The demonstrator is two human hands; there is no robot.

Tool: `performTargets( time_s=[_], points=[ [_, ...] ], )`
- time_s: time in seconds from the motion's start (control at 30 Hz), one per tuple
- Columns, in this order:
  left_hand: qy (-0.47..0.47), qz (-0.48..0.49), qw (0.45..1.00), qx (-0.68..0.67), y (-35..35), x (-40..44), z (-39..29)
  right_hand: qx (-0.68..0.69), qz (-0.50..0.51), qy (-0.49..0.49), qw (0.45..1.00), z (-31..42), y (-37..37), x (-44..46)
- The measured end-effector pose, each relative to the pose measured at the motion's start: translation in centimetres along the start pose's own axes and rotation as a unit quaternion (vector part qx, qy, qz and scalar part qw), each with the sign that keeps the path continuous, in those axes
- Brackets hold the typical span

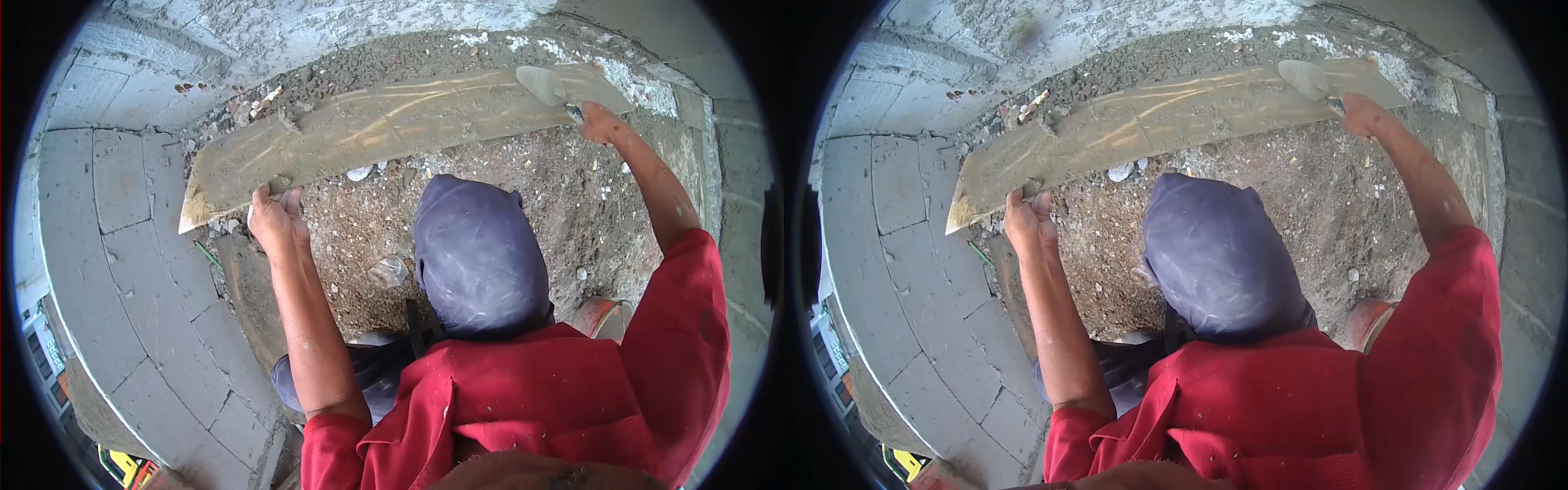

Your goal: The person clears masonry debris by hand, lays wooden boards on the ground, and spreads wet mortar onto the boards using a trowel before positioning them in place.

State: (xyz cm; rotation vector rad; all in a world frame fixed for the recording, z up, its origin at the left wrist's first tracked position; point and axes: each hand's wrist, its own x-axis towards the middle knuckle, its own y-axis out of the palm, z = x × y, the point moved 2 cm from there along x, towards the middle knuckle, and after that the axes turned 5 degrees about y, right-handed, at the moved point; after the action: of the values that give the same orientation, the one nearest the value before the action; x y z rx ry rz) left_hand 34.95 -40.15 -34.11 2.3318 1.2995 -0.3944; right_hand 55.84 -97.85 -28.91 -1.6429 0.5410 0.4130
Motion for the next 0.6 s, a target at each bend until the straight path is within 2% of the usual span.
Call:
performTargets(
  time_s=[0.03,0.1,0.13,0.23,0.3,0.33,0.43,0.5,0.53,0.57,0.6],
  points=[
    [-0.002,-0.012,1.0,0.005,0.1,-0.7,0.5,-0.006,0.091,-0.014,0.996,-0.2,-0.6,0.2],
    [-0.026,-0.025,0.999,-0.008,-2.0,-0.9,1.7,0.26,0.042,0.056,0.963,-4.1,3.0,2.8],
    [-0.016,-0.02,1.0,-0.011,-2.3,-1.1,1.7,0.389,0.013,0.093,0.916,-5.2,4.3,4.0],
    [-0.006,-0.013,1.0,-0.002,-2.6,-2.7,2.3,0.544,0.07,0.195,0.813,0.9,4.3,1.3],
    [-0.01,-0.021,1.0,0.009,-2.8,-3.1,2.9,0.473,0.199,0.118,0.85,8.0,5.6,-0.3],
    [-0.017,-0.024,0.999,0.017,-2.7,-3.4,3.0,0.455,0.224,0.059,0.86,13.1,5.1,-2.1],
    [-0.038,-0.046,0.998,0.021,-2.7,-4.0,3.1,0.386,0.353,-0.066,0.85,27.5,2.4,-5.2],
    [-0.033,-0.04,0.998,0.033,-3.7,-4.4,3.9,0.282,0.455,-0.221,0.816,36.4,1.4,-5.8],
    [-0.038,-0.028,0.999,0.024,-3.9,-4.9,3.8,0.248,0.417,-0.268,0.832,40.1,0.9,-8.1],
    [-0.049,-0.012,0.999,0.017,-4.1,-5.4,3.6,0.077,0.215,-0.475,0.85,43.5,0.1,-10.1],
    [-0.065,0.001,0.998,0.008,-4.1,-5.9,3.6,0.044,0.146,-0.504,0.85,45.3,-0.6,-12.3]
  ],
)
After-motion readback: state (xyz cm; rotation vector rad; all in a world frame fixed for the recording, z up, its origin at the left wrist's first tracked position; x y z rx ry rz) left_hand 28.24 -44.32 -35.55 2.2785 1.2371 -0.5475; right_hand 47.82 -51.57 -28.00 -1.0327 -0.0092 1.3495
